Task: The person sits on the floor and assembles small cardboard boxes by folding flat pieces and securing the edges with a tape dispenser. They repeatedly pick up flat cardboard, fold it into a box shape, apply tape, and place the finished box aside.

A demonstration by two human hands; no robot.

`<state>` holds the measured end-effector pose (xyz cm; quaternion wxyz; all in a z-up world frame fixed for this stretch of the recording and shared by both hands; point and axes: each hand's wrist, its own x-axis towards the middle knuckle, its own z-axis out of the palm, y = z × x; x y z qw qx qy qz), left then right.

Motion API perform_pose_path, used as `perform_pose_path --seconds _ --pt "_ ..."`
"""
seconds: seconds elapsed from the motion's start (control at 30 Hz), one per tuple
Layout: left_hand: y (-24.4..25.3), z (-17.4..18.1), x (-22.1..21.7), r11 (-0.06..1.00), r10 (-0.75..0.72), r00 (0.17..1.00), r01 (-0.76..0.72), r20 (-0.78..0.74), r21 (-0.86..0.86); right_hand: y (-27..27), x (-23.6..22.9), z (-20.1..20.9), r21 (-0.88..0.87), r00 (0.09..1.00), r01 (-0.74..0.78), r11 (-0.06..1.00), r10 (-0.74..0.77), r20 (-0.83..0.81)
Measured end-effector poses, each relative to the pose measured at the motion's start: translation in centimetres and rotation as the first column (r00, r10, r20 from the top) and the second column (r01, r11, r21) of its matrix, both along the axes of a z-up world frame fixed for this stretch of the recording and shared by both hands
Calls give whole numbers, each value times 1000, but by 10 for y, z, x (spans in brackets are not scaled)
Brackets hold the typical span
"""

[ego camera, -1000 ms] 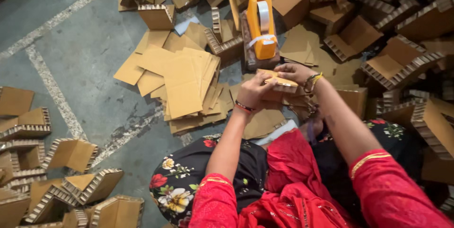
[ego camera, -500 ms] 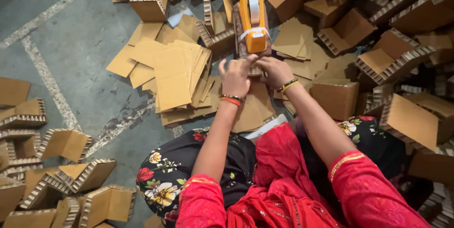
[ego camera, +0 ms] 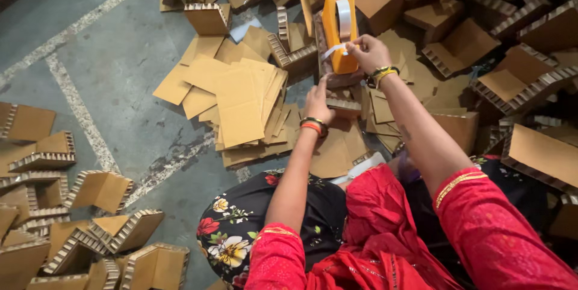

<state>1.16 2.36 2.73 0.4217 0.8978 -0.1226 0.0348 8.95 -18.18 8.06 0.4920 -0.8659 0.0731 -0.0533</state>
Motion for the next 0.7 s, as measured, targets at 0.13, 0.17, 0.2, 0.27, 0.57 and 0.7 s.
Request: perform_pose_path --seconds 0.13,0.17,0.2,0.27,0.57,0.7 --pt "-16 -3 -8 989 150 988 -150 -41 -15 18 -28 4 103 951 46 994 -75 301" --pt "-20 -3 -7 984 178 984 -178 -31 -23 19 -49 -4 185 960 25 982 -75 271" --pt "-24 -1 -4 977 204 978 -206 -43 -55 24 -73 -15 215 963 41 976 -95 251" --pt "-29 2 1 961 246 967 -252 -70 -112 36 -126 -45 276 968 83 958 -143 206" --pt "-23 1 3 970 121 990 -134 -76 -205 9 -112 -109 -208 927 107 972 -174 -333" --pt "-24 -3 5 971 147 988 -153 -45 -182 12 -113 -72 -510 997 41 859 -65 -29"
